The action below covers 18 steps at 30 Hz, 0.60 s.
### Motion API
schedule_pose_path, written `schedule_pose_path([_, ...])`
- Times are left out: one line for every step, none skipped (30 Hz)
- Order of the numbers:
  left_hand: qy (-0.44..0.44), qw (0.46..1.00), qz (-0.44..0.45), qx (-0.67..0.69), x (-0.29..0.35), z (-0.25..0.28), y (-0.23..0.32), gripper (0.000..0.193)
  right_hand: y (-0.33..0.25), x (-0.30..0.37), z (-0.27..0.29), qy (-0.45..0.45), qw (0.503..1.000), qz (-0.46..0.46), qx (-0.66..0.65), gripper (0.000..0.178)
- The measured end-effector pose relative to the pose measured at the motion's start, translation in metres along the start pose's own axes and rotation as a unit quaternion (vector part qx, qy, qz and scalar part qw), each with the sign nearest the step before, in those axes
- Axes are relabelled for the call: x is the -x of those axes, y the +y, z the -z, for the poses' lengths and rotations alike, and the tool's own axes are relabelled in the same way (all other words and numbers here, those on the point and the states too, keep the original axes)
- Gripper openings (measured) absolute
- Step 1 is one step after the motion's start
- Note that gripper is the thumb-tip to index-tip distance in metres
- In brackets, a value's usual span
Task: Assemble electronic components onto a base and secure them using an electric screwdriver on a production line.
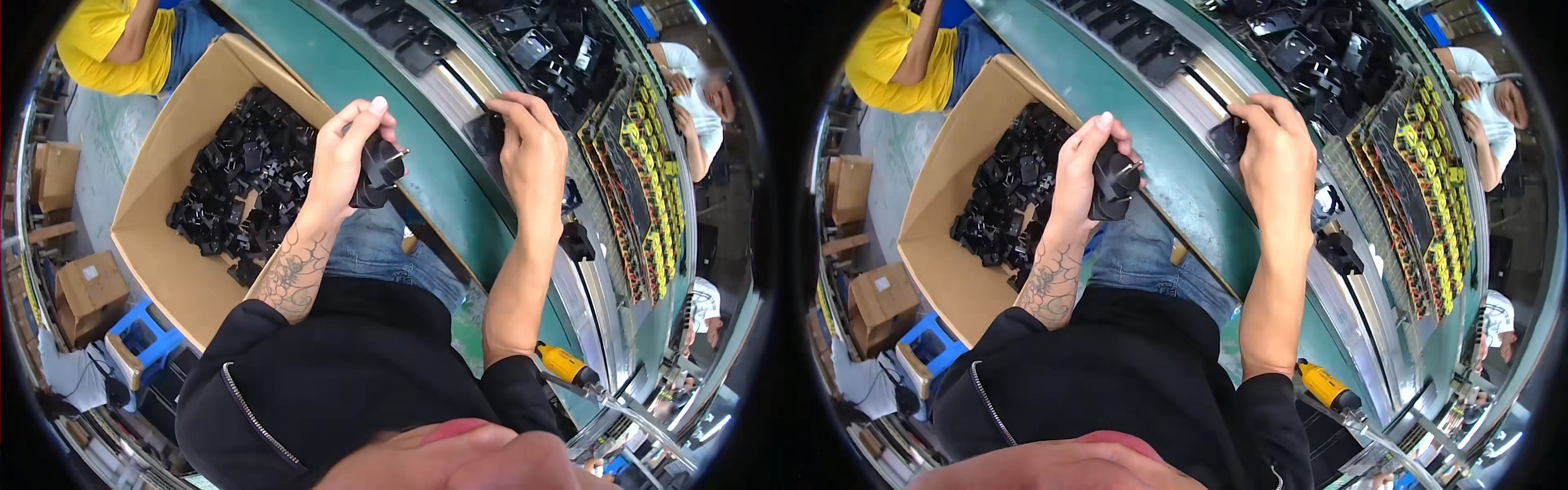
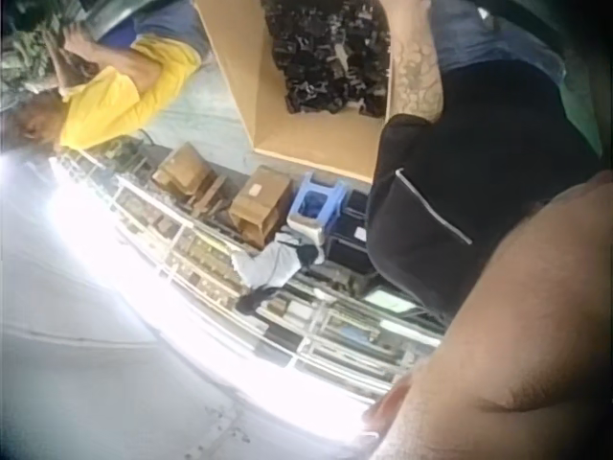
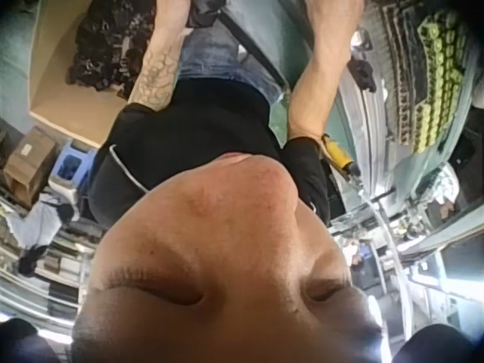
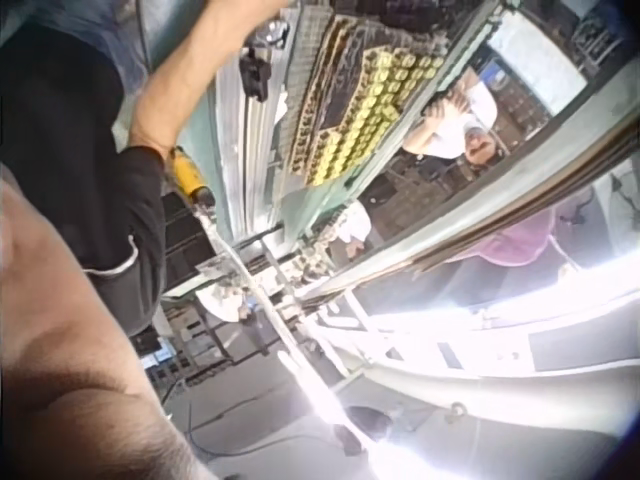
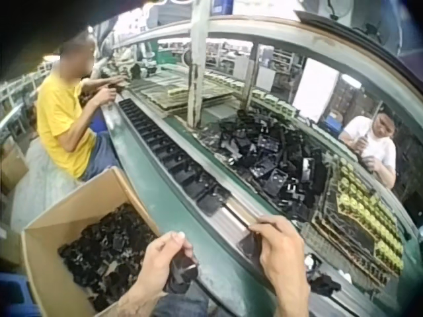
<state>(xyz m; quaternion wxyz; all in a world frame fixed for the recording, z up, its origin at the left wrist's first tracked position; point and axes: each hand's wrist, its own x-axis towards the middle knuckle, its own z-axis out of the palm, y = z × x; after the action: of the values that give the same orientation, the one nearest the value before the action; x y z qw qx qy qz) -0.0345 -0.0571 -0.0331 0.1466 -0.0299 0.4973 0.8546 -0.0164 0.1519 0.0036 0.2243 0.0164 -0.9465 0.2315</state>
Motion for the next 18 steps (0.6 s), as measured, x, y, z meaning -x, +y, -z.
schedule_pose_path([-0.006,1.0,0.007,-0.001,-0.001,0.001,0.002,0.03,-0.002,0.0,0.002,-0.004,1.0,-0.007,0.013,0.02])
schedule_pose_path([-0.014,1.0,0.014,-0.002,-0.002,0.003,0.003,0.03,-0.003,0.0,0.005,-0.006,1.0,-0.014,0.027,0.02])
schedule_pose_path([-0.02,1.0,0.016,0.005,-0.004,0.004,0.002,0.03,-0.004,0.001,0.011,-0.006,0.999,-0.014,0.036,0.02])
schedule_pose_path([-0.02,1.0,0.016,0.019,-0.004,0.008,0.001,0.029,-0.007,0.002,0.02,0.016,0.999,-0.004,0.032,0.021])
schedule_pose_path([-0.019,0.999,0.017,0.034,-0.002,0.011,-0.001,0.027,-0.01,0.005,0.031,0.037,0.999,0.006,0.028,0.023])
schedule_pose_path([-0.018,0.998,0.018,0.049,-0.001,0.015,-0.003,0.026,-0.013,0.008,0.042,0.058,0.998,0.016,0.025,0.026])
schedule_pose_path([-0.017,0.998,0.02,0.064,0.0,0.017,-0.005,0.025,-0.013,0.012,0.05,0.078,0.996,0.027,0.022,0.029])
schedule_pose_path([-0.018,0.997,0.021,0.072,0.001,0.019,-0.007,0.025,-0.011,0.015,0.056,0.074,0.996,0.03,0.028,0.029])
schedule_pose_path([-0.011,0.997,0.024,0.075,0.003,0.021,-0.007,0.024,-0.008,0.02,0.061,0.054,0.997,0.014,0.054,0.033])
schedule_pose_path([-0.008,0.996,0.03,0.079,0.005,0.022,-0.008,0.024,-0.004,0.027,0.066,0.035,0.996,-0.004,0.083,0.037])
schedule_pose_path([-0.005,0.996,0.035,0.081,0.006,0.022,-0.01,0.023,0.001,0.033,0.07,0.017,0.993,-0.023,0.111,0.042])
schedule_pose_path([-0.001,0.996,0.04,0.083,0.007,0.021,-0.013,0.023,0.004,0.036,0.072,-0.001,0.99,-0.042,0.138,0.046])
schedule_pose_path([-0.004,0.995,0.041,0.086,0.007,0.018,-0.015,0.023,0.006,0.037,0.072,-0.001,0.989,-0.042,0.142,0.046])
schedule_pose_path([-0.017,0.996,0.052,0.073,0.007,0.015,-0.017,0.022,0.008,0.036,0.071,-0.027,0.99,-0.05,0.129,0.049])
schedule_pose_path([-0.03,0.996,0.062,0.059,0.007,0.012,-0.019,0.022,0.009,0.035,0.069,-0.051,0.99,-0.059,0.115,0.052])
schedule_pose_path([-0.043,0.995,0.072,0.044,0.008,0.009,-0.021,0.022,0.01,0.035,0.068,-0.076,0.99,-0.067,0.1,0.054])
schedule_pose_path([-0.056,0.995,0.081,0.029,0.008,0.006,-0.022,0.022,0.011,0.034,0.068,-0.099,0.989,-0.075,0.084,0.057])
schedule_pose_path([-0.055,0.995,0.078,0.029,0.008,0.006,-0.025,0.022,0.011,0.033,0.069,-0.099,0.989,-0.072,0.083,0.057])
